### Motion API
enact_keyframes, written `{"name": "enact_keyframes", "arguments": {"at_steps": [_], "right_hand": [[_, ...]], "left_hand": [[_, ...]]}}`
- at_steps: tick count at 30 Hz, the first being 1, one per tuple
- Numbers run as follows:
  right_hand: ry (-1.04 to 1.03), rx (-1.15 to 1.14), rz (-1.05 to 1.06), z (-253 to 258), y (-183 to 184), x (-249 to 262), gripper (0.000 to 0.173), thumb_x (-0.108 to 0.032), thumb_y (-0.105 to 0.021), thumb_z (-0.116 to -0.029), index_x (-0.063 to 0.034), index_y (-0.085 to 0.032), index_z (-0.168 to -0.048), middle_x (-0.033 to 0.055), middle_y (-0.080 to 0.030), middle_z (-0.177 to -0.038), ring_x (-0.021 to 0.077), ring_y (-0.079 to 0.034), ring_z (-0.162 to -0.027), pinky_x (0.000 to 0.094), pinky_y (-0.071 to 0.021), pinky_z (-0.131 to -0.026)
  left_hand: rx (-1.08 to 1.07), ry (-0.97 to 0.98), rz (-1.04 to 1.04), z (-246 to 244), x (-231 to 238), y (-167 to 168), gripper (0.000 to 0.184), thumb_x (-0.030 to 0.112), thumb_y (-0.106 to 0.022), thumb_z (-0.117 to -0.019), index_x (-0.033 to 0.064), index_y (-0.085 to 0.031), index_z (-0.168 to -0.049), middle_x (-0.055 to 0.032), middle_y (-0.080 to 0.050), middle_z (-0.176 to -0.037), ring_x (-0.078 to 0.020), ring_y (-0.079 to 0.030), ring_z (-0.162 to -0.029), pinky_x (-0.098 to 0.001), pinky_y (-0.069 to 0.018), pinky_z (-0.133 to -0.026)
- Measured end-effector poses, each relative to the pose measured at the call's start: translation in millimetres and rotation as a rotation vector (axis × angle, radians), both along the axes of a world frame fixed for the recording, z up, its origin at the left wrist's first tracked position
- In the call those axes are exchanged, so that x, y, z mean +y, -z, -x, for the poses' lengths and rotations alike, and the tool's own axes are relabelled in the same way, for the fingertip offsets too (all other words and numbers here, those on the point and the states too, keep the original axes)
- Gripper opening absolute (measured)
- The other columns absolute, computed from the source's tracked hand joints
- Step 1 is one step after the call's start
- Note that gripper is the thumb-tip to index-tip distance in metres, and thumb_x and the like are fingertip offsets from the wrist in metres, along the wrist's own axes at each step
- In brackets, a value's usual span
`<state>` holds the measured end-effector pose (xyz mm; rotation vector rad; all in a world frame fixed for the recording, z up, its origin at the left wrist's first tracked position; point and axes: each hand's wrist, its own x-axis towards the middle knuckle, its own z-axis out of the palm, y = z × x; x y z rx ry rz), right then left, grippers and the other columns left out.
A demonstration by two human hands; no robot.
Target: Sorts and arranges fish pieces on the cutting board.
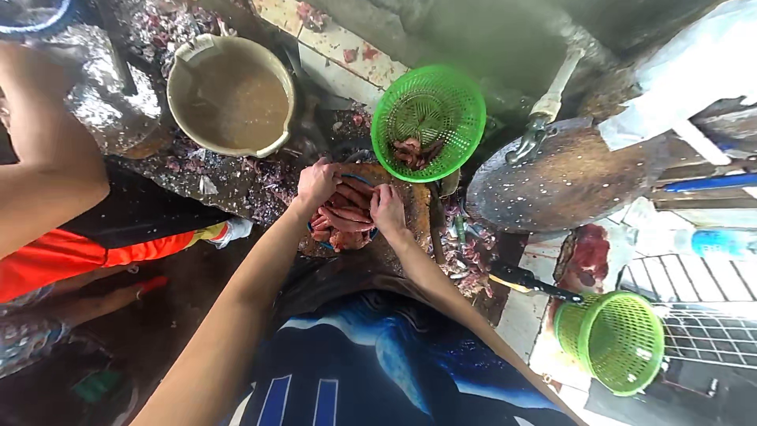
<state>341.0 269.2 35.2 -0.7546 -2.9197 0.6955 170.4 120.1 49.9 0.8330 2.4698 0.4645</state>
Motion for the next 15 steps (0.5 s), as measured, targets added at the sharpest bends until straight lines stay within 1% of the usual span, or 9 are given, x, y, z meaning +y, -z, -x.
{"name": "enact_keyframes", "arguments": {"at_steps": [2,4,6,7,9,11,13,15], "right_hand": [[0.015,0.045,0.013,0,-3,0,0.027,-0.018,-0.053,-0.1036,-0.0015,-0.063,-0.122,0.0216,-0.066,-0.118,0.0370,-0.065,-0.114,0.0514,-0.0570,-0.096],[0.027,0.069,-0.009,2,-1,-1,0.026,-0.018,-0.053,-0.1042,-0.0036,-0.062,-0.124,0.0207,-0.065,-0.119,0.0368,-0.065,-0.115,0.0520,-0.0568,-0.095],[0.028,-0.007,-0.021,0,0,-1,0.027,-0.020,-0.051,-0.1048,-0.0072,-0.061,-0.126,0.0205,-0.065,-0.121,0.0383,-0.064,-0.115,0.0557,-0.0558,-0.093],[0.028,-0.072,-0.009,-3,-2,-1,0.028,-0.021,-0.051,-0.1050,-0.0089,-0.062,-0.128,0.0202,-0.065,-0.124,0.0387,-0.064,-0.117,0.0579,-0.0548,-0.095],[0.035,-0.137,0.022,-2,-10,0,0.029,-0.023,-0.052,-0.1047,-0.0103,-0.064,-0.128,0.0195,-0.067,-0.124,0.0385,-0.066,-0.115,0.0598,-0.0557,-0.093],[0.052,-0.130,0.051,-2,-9,2,0.031,-0.026,-0.054,-0.1044,-0.0095,-0.064,-0.128,0.0185,-0.068,-0.122,0.0374,-0.067,-0.114,0.0587,-0.0550,-0.095],[0.056,-0.091,0.051,-7,-4,3,0.032,-0.027,-0.054,-0.1042,-0.0108,-0.063,-0.130,0.0174,-0.069,-0.121,0.0360,-0.066,-0.116,0.0574,-0.0544,-0.098],[0.016,-0.049,0.026,-9,-1,5,0.031,-0.024,-0.055,-0.1030,-0.0128,-0.067,-0.129,0.0159,-0.069,-0.122,0.0339,-0.065,-0.118,0.0549,-0.0531,-0.101]], "left_hand": [[0.019,0.011,-0.034,1,-1,3,0.022,0.029,-0.067,-0.0972,0.0202,-0.074,-0.117,-0.0098,-0.069,-0.124,-0.0347,-0.071,-0.102,-0.0624,-0.0566,-0.084],[0.038,0.013,-0.058,1,-2,6,0.022,0.029,-0.067,-0.0978,0.0199,-0.074,-0.117,-0.0091,-0.069,-0.123,-0.0341,-0.071,-0.101,-0.0620,-0.0568,-0.084],[0.047,0.002,-0.063,-1,-1,8,0.023,0.029,-0.066,-0.0983,0.0213,-0.074,-0.119,-0.0085,-0.069,-0.123,-0.0335,-0.071,-0.100,-0.0612,-0.0571,-0.083],[0.044,-0.008,-0.061,-3,0,8,0.024,0.029,-0.065,-0.0988,0.0220,-0.073,-0.120,-0.0083,-0.068,-0.124,-0.0335,-0.071,-0.100,-0.0609,-0.0573,-0.083],[0.051,-0.047,-0.081,-4,2,8,0.024,0.028,-0.064,-0.0989,0.0223,-0.073,-0.120,-0.0084,-0.068,-0.126,-0.0336,-0.071,-0.100,-0.0611,-0.0576,-0.082],[0.068,-0.079,-0.100,-3,2,14,0.023,0.029,-0.065,-0.0987,0.0235,-0.074,-0.118,-0.0075,-0.069,-0.127,-0.0325,-0.072,-0.100,-0.0600,-0.0583,-0.082],[0.084,-0.075,-0.136,-6,1,19,0.022,0.029,-0.063,-0.0995,0.0254,-0.075,-0.117,-0.0067,-0.069,-0.125,-0.0310,-0.072,-0.098,-0.0583,-0.0589,-0.080],[0.103,-0.063,-0.235,-7,1,19,0.020,0.030,-0.062,-0.1008,0.0253,-0.076,-0.115,-0.0062,-0.070,-0.120,-0.0282,-0.072,-0.097,-0.0555,-0.0591,-0.081]]}}
